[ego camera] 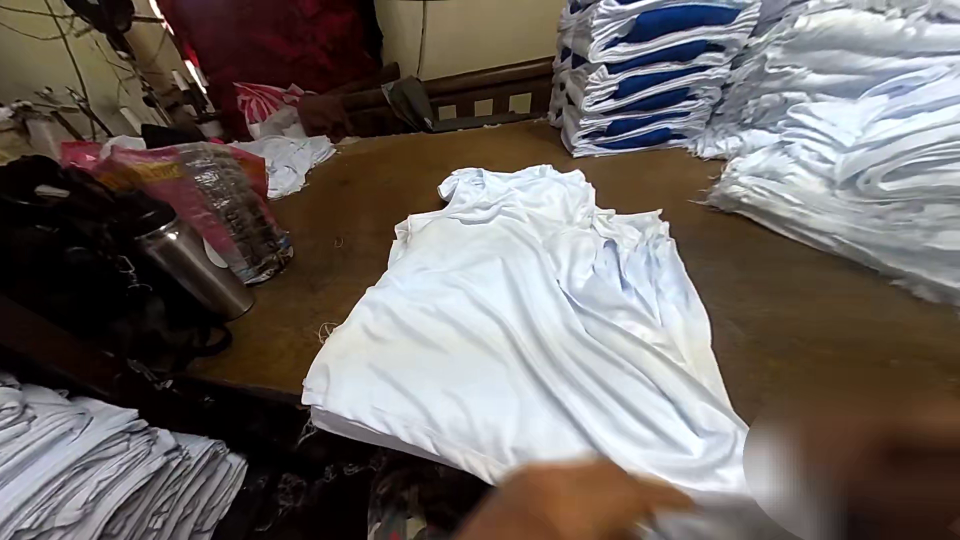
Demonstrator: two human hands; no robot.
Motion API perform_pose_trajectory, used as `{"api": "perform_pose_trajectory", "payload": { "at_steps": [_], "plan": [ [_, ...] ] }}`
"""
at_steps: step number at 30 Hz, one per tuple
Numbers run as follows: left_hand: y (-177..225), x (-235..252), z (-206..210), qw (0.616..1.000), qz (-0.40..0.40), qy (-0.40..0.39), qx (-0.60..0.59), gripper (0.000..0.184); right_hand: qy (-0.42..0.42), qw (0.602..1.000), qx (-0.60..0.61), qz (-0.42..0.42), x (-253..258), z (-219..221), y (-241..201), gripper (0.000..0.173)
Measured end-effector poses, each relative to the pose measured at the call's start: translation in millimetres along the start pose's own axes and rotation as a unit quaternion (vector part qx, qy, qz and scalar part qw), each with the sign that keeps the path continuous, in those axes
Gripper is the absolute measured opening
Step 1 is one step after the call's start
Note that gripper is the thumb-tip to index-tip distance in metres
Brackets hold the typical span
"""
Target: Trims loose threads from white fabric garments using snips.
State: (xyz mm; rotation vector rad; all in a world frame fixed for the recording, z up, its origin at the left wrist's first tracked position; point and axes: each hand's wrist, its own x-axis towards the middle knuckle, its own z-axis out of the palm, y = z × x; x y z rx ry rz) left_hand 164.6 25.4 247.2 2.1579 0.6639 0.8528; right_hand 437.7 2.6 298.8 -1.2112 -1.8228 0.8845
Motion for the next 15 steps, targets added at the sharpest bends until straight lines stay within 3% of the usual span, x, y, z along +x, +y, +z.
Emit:
{"api": "perform_pose_trajectory", "payload": {
  "at_steps": [1,3,7,11,15],
  "plan": [
    [-11.6,-0.1,-29.1,0.998,-0.014,0.06,-0.012,0.025,0.007,1.0,-0.015,-0.007,15.8,6.5,2.4,0.018],
    [-41.6,0.3,-84.3,0.982,-0.061,0.137,0.115,0.024,0.038,0.996,-0.072,-0.023,54.0,31.2,9.9,0.014],
    [-106.0,-1.3,-148.9,0.917,-0.219,0.116,0.313,0.041,0.018,0.972,-0.232,0.003,129.4,88.2,34.7,0.023],
    [-144.9,3.9,-135.0,0.87,-0.279,0.029,0.406,0.06,0.022,0.916,-0.389,0.092,150.9,95.5,87.1,0.037],
    [-139.0,28.8,-98.7,0.868,-0.256,0.005,0.426,0.065,0.05,0.896,-0.425,0.119,138.6,56.7,115.3,0.044]
  ]
}}
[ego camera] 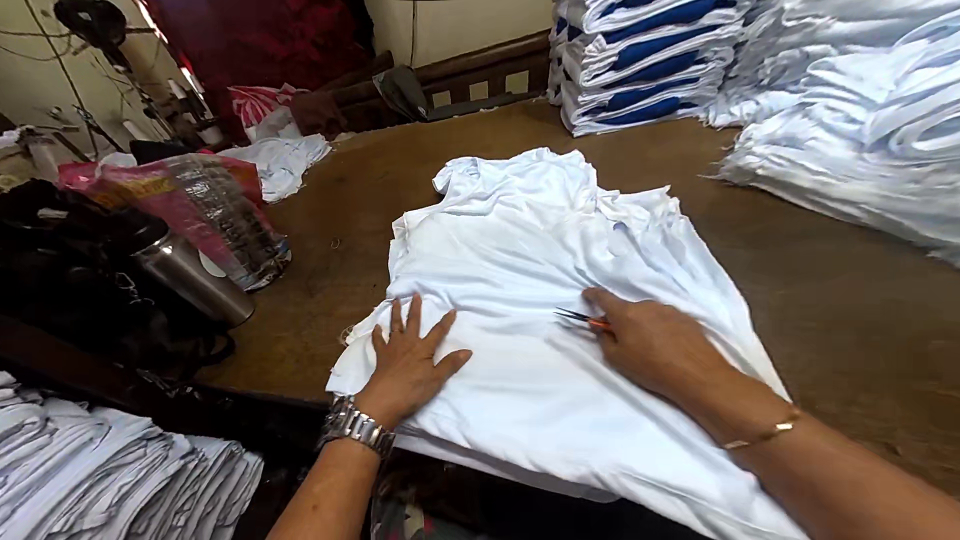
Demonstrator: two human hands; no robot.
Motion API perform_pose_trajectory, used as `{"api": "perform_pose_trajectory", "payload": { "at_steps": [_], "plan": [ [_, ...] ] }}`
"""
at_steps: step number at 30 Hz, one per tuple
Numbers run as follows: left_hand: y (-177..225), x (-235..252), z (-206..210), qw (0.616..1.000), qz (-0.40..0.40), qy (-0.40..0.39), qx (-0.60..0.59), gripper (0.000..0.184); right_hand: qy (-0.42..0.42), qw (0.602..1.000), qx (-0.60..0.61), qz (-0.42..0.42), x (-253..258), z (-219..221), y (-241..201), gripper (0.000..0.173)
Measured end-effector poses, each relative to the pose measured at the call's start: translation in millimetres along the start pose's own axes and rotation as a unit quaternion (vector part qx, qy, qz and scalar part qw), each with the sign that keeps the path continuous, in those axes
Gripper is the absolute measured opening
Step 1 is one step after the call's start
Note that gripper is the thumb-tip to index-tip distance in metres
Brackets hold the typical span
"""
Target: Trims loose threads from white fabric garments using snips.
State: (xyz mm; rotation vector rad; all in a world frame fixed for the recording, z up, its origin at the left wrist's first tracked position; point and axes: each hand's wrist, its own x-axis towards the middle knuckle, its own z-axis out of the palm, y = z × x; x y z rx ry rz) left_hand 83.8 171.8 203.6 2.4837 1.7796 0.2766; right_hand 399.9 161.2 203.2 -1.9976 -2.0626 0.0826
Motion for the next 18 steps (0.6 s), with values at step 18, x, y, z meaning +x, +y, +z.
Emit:
{"api": "perform_pose_trajectory", "payload": {
  "at_steps": [18],
  "plan": [
    [61.6,-42.5,12.0,0.931,0.04,0.22,-0.29,0.035,0.037,0.957,0.224,-0.18,-143.0,-75.0,73.6,0.032]
  ]
}}
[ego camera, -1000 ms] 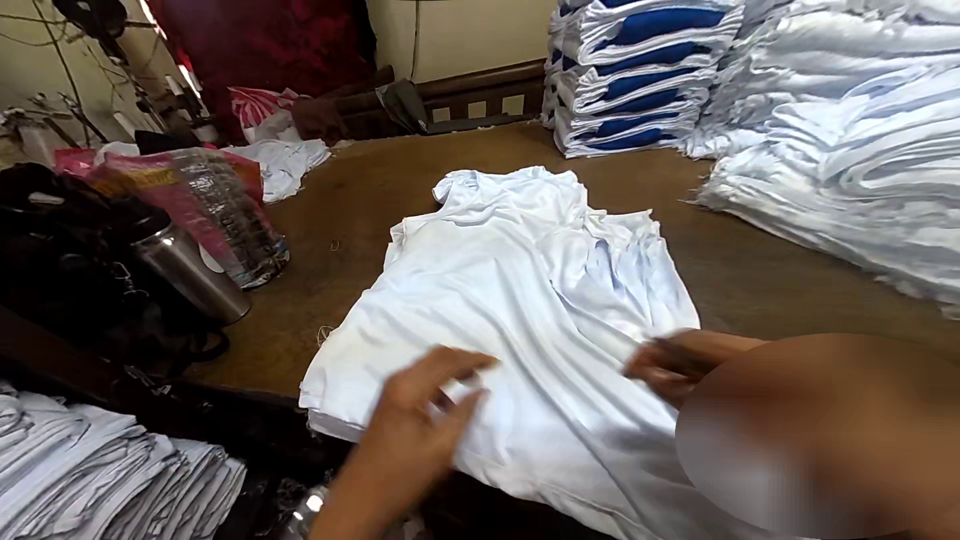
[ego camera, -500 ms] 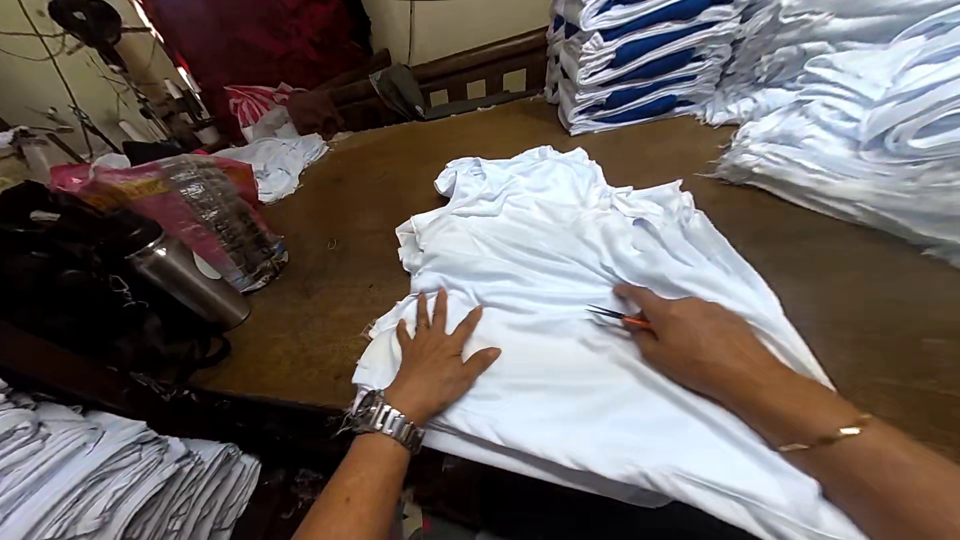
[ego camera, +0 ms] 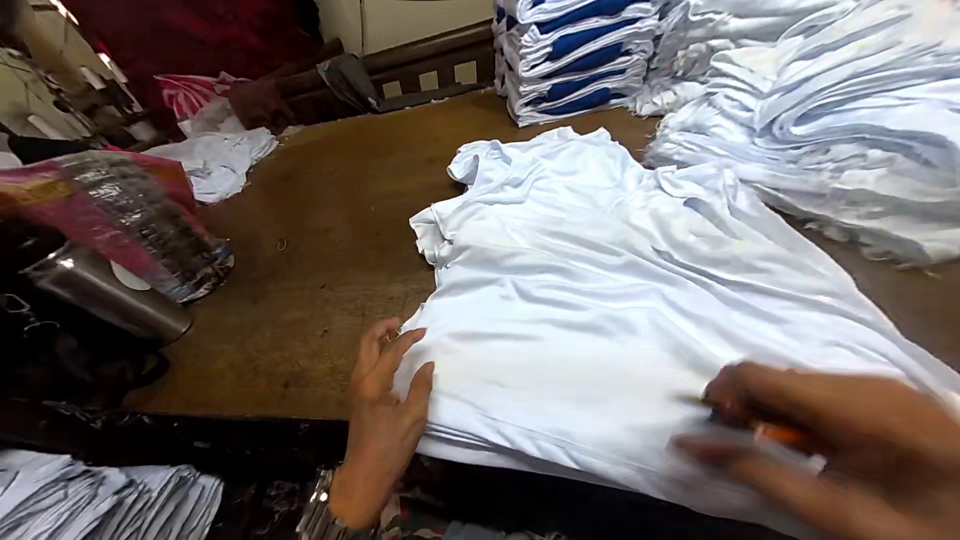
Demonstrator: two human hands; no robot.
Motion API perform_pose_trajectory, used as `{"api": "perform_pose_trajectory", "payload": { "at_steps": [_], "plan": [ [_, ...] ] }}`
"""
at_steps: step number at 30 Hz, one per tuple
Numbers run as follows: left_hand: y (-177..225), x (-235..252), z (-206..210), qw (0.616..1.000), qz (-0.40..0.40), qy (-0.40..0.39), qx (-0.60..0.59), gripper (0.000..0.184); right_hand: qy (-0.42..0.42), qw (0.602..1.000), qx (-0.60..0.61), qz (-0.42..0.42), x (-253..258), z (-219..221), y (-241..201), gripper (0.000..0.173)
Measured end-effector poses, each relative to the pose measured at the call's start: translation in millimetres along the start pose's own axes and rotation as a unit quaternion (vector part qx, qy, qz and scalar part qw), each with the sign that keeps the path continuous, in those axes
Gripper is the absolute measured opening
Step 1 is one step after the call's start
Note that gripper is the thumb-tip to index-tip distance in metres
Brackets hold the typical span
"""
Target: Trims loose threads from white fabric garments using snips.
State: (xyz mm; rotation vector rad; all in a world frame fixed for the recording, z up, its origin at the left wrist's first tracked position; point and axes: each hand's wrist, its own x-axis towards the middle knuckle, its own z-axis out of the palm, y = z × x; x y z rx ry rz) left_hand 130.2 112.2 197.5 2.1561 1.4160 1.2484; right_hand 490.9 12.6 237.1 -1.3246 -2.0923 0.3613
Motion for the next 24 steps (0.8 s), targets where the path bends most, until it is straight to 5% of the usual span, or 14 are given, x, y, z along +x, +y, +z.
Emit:
{"api": "perform_pose_trajectory", "payload": {
  "at_steps": [4,8,12,16,19,24],
  "plan": [
    [9.2,-53.1,-16.6,0.993,-0.011,0.09,-0.071,0.022,-0.049,0.99,-0.1,-0.089,-1.0,66.8,-37.5,0.026],
    [46.4,-102.6,-20.8,0.974,-0.063,0.013,-0.219,0.012,-0.002,0.983,-0.125,-0.134,7.5,98.5,-20.8,0.016],
    [75.4,-123.3,3.9,0.893,-0.19,-0.075,-0.401,0.017,-0.091,0.988,-0.009,-0.127,12.9,69.8,-10.9,0.016],
    [81.3,-120.3,28.9,0.76,-0.279,-0.101,-0.578,0.038,-0.209,0.968,0.091,-0.105,5.6,17.8,-4.3,0.021],
    [74.2,-113.0,36.6,0.676,-0.31,-0.083,-0.663,0.036,-0.265,0.959,0.074,-0.068,-13.0,-9.0,-2.6,0.022],
    [70.3,-99.1,37.4,0.667,-0.408,-0.01,-0.623,0.021,-0.246,0.969,-0.014,0.028,-60.9,-13.1,6.4,0.018]
  ]
}}
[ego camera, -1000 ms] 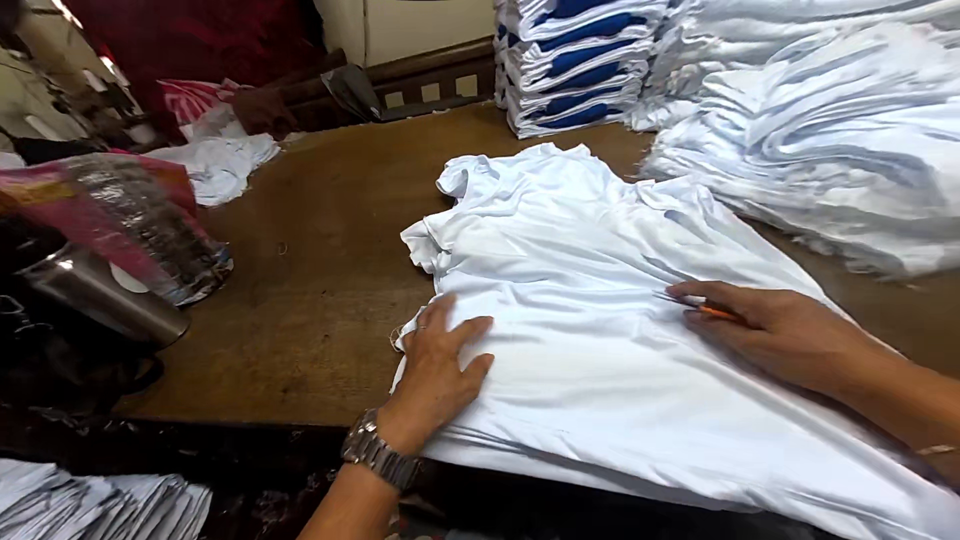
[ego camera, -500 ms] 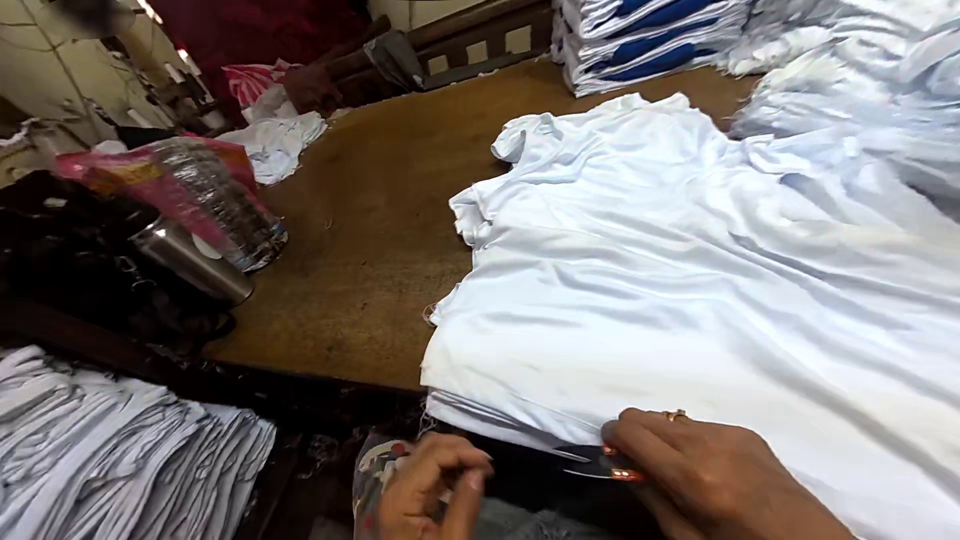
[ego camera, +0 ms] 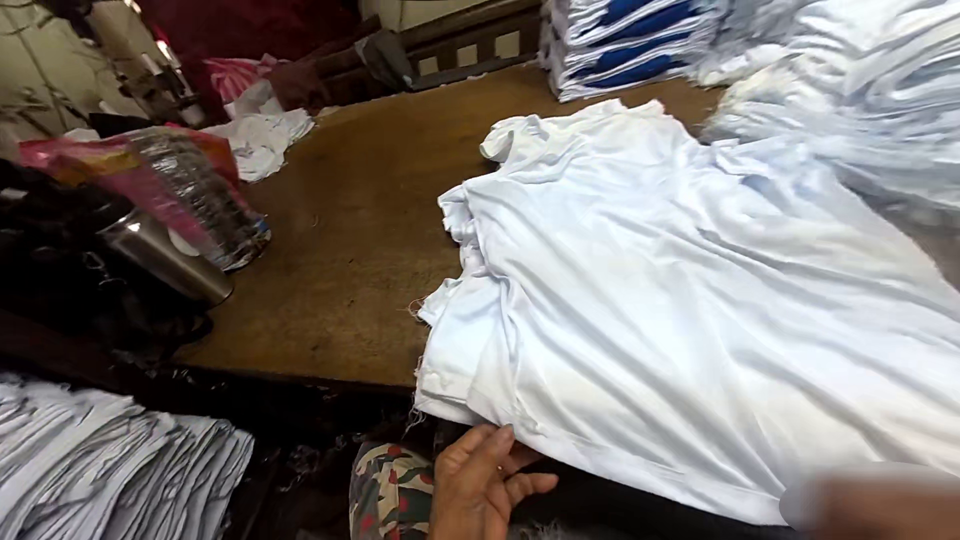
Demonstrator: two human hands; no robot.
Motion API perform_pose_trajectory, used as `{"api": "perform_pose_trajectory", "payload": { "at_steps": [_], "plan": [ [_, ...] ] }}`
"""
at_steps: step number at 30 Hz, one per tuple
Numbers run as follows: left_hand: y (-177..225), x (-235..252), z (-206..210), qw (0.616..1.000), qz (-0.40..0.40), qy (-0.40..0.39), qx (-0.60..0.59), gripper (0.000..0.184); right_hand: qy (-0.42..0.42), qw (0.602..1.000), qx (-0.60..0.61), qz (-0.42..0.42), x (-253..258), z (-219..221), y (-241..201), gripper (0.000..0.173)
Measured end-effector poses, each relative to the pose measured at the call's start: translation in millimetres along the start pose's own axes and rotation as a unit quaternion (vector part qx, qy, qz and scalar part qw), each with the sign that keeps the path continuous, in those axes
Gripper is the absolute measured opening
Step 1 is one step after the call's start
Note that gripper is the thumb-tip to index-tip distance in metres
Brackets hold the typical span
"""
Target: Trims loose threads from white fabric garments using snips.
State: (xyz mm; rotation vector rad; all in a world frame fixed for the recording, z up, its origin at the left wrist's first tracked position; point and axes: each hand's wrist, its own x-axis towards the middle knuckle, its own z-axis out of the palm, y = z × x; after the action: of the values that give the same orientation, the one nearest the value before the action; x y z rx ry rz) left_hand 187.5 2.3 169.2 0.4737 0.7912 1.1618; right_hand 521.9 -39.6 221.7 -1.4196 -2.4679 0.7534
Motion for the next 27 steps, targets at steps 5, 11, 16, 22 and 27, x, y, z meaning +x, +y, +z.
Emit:
{"api": "perform_pose_trajectory", "payload": {
  "at_steps": [5,11,16,22,27],
  "plan": [
    [-4.9,5.7,8.2,0.998,0.0,0.051,0.037,0.011,0.024,0.997,0.001,0.073,-20.3,4.9,-5.7,0.019],
    [-11.6,1.4,17.1,0.997,0.009,0.061,0.043,0.012,0.286,0.947,0.051,0.136,4.6,1.5,-1.2,0.039],
    [-11.2,-6.2,13.1,0.997,0.039,0.053,0.045,0.015,0.381,0.891,-0.2,0.145,35.2,35.6,86.5,0.047],
    [-12.9,-16.6,19.4,0.997,0.051,0.028,0.041,0.024,0.324,0.905,-0.23,0.152,50.7,-12.7,102.6,0.043],
    [-8.2,-35.6,11.8,0.988,0.103,0.031,0.107,0.063,0.288,0.918,-0.202,0.185,55.7,-30.5,112.3,0.034]
  ]
}}
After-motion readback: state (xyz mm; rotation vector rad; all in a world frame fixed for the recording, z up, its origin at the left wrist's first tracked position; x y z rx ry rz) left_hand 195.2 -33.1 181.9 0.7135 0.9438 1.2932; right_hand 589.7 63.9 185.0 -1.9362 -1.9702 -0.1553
